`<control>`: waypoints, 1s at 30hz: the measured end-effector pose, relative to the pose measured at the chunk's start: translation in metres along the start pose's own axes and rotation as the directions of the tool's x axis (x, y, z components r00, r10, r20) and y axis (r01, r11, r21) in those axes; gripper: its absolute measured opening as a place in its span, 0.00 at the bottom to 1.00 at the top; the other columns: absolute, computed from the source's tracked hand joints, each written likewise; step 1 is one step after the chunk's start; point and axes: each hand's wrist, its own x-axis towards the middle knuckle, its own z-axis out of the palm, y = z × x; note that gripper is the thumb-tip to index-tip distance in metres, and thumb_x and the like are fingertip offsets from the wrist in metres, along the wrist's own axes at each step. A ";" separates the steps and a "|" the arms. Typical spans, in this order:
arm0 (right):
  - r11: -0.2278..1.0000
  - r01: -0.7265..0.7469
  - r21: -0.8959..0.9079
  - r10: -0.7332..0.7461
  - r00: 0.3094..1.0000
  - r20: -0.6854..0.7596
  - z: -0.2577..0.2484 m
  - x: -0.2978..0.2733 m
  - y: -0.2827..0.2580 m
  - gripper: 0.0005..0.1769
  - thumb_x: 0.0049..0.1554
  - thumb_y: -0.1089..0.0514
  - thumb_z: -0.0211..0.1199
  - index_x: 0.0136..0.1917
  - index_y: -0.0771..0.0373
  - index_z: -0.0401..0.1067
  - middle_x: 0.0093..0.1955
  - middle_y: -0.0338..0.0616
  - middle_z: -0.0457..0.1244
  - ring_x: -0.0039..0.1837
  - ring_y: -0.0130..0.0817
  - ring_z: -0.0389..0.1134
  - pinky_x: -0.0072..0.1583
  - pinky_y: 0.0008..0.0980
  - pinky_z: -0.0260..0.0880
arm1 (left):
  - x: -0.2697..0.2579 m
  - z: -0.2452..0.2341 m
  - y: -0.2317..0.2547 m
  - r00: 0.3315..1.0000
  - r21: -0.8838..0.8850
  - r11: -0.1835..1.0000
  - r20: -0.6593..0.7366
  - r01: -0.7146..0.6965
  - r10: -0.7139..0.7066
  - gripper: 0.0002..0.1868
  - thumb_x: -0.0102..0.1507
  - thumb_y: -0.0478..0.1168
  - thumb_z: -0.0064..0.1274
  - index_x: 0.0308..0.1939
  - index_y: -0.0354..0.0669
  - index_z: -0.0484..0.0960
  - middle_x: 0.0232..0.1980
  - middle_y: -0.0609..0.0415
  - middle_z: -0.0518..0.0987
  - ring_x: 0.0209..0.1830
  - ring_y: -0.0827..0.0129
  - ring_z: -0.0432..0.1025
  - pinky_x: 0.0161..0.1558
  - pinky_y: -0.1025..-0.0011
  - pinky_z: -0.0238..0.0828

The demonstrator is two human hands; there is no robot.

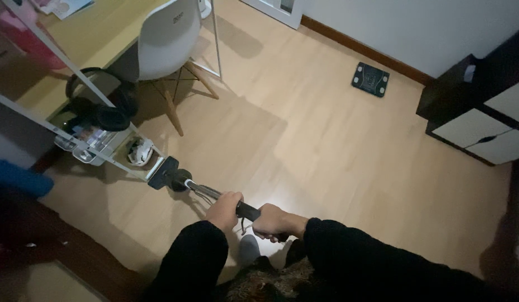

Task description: Vacuuming the floor of a home office or bedroom area, including moving a chair to clean underneath.

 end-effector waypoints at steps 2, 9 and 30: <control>1.000 -0.020 -0.004 0.020 1.000 0.007 -0.006 0.005 0.001 0.08 0.40 0.67 0.62 0.23 0.65 0.66 0.22 0.43 0.58 0.22 0.33 0.59 0.27 0.34 0.58 | 0.000 0.001 -0.008 0.987 -0.094 0.987 -0.105 -0.128 0.118 0.18 0.53 0.26 0.57 0.43 0.48 0.74 0.46 0.49 0.76 0.55 0.51 0.70 0.53 0.55 0.68; 1.000 0.022 -0.016 -0.022 1.000 0.015 -0.055 -0.025 0.011 0.07 0.41 0.65 0.61 0.24 0.67 0.68 0.22 0.45 0.60 0.23 0.34 0.60 0.27 0.33 0.60 | 0.005 -0.018 0.042 0.969 -0.209 0.951 -0.141 -0.228 0.201 0.16 0.52 0.31 0.57 0.42 0.48 0.74 0.46 0.48 0.76 0.55 0.48 0.69 0.51 0.54 0.68; 0.795 0.042 -0.606 -0.113 0.990 -0.080 -0.429 -0.094 0.140 0.08 0.47 0.61 0.55 0.36 0.69 0.72 0.26 0.52 0.62 0.26 0.40 0.63 0.31 0.42 0.64 | 0.205 0.016 0.386 0.996 -0.048 0.998 -0.088 0.029 -0.033 0.09 0.63 0.34 0.52 0.45 0.46 0.71 0.45 0.45 0.75 0.50 0.46 0.74 0.48 0.49 0.72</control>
